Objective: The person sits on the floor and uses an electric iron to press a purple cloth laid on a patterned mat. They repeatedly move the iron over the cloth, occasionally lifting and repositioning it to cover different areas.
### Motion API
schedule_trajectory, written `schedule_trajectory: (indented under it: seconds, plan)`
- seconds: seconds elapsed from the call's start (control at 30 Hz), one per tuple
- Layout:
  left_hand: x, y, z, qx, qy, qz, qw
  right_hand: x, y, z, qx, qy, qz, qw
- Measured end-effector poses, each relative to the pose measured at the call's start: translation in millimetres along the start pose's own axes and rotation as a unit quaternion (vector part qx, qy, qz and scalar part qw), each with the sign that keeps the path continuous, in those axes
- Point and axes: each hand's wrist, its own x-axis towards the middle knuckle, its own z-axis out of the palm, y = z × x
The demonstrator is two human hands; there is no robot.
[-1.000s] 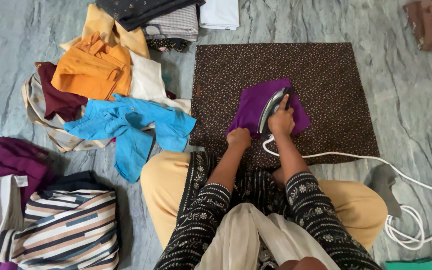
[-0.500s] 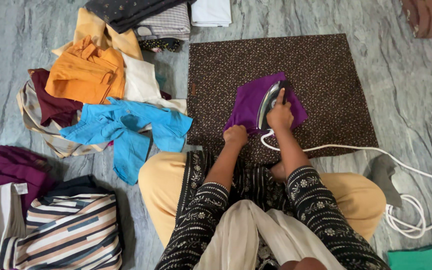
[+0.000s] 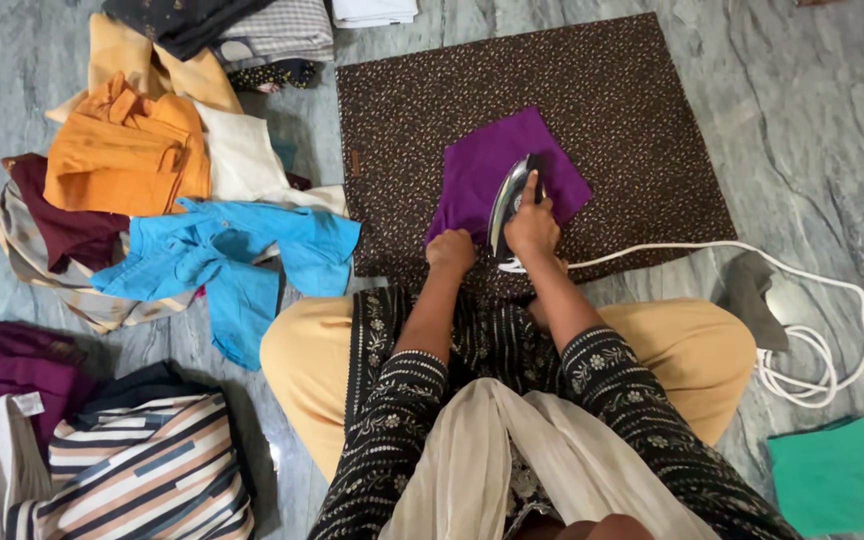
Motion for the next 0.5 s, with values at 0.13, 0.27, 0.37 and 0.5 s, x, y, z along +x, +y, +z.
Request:
schedule_trajectory:
  seconds: [0.13, 0.27, 0.37, 0.5]
  plan:
    - [0, 1, -6, 0.000, -0.004, 0.003, 1.000, 23, 1, 3, 0.007, 0.043, -0.046, 0.998]
    - [4, 1, -8, -0.002, -0.017, -0.002, 1.000, 50, -3, 1, 0.009, 0.044, -0.027, 0.999]
    - [8, 1, -5, -0.001, -0.017, -0.001, 1.000, 68, -5, -2, 0.002, 0.030, -0.015, 0.999]
    - [12, 0, 0, 0.010, -0.018, -0.002, 1.000, 87, -4, -2, 0.002, 0.034, -0.030, 0.999]
